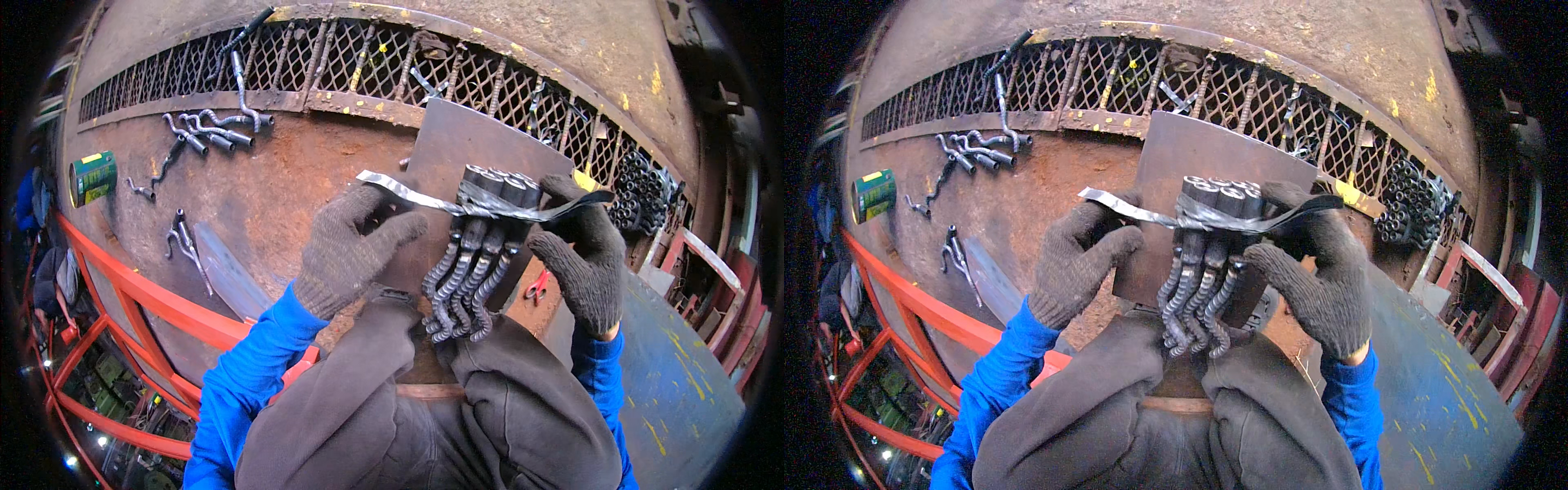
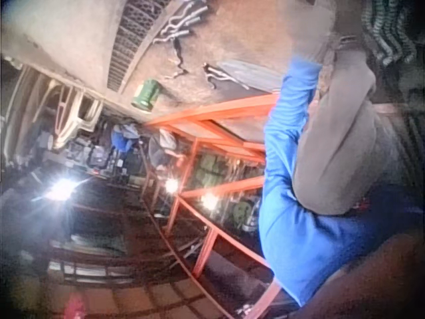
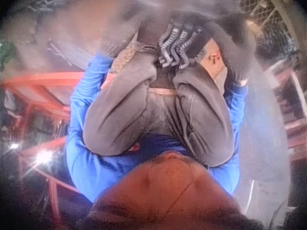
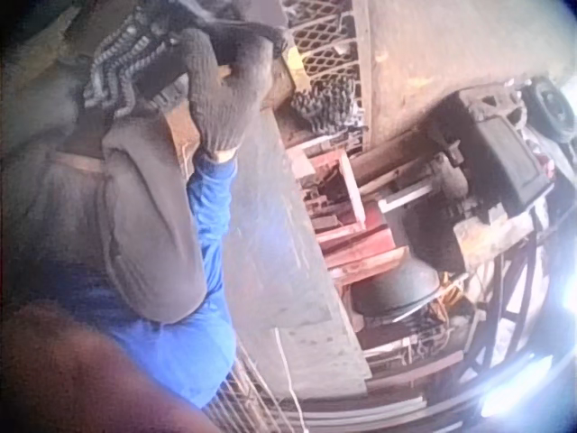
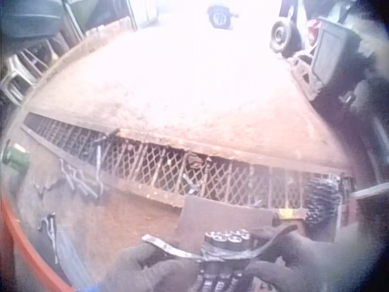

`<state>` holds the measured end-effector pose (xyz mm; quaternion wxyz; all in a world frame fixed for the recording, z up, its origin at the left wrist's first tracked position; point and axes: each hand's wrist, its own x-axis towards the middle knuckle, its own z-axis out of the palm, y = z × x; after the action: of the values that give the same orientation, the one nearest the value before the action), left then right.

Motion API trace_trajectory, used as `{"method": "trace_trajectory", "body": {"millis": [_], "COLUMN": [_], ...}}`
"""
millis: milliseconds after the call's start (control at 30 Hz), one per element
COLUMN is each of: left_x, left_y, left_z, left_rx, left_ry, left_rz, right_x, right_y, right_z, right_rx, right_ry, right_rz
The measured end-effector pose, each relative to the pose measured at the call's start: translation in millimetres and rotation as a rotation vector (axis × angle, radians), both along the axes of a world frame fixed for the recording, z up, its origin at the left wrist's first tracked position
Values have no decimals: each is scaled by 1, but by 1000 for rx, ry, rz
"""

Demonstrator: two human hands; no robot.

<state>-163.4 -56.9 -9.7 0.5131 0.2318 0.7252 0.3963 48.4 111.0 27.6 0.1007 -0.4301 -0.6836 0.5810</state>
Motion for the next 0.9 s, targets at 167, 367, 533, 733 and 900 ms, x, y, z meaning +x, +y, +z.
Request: {"method": "trace_trajectory", "body": {"millis": [167, 367, 533, 733, 900], "left_x": [23, 54, 43, 35, 41], "left_y": [9, 23, 40, 55, 53], "left_z": [5, -9, -9, -2, 3], "left_rx": [182, 403, 343, 240, 247], "left_ry": [-15, -468, -714, -441, -327], "left_rz": [136, 416, 394, 269, 296], "right_x": [0, -15, -18, -15, 11], "right_y": [-2, -9, -13, -3, -14], "right_z": [2, 1, -5, -14, -46], "right_rx": [239, 210, -121, 296, 690], "right_ry": [26, 232, 302, 168, 94], "right_rz": [147, 176, 17, 252, 242]}}
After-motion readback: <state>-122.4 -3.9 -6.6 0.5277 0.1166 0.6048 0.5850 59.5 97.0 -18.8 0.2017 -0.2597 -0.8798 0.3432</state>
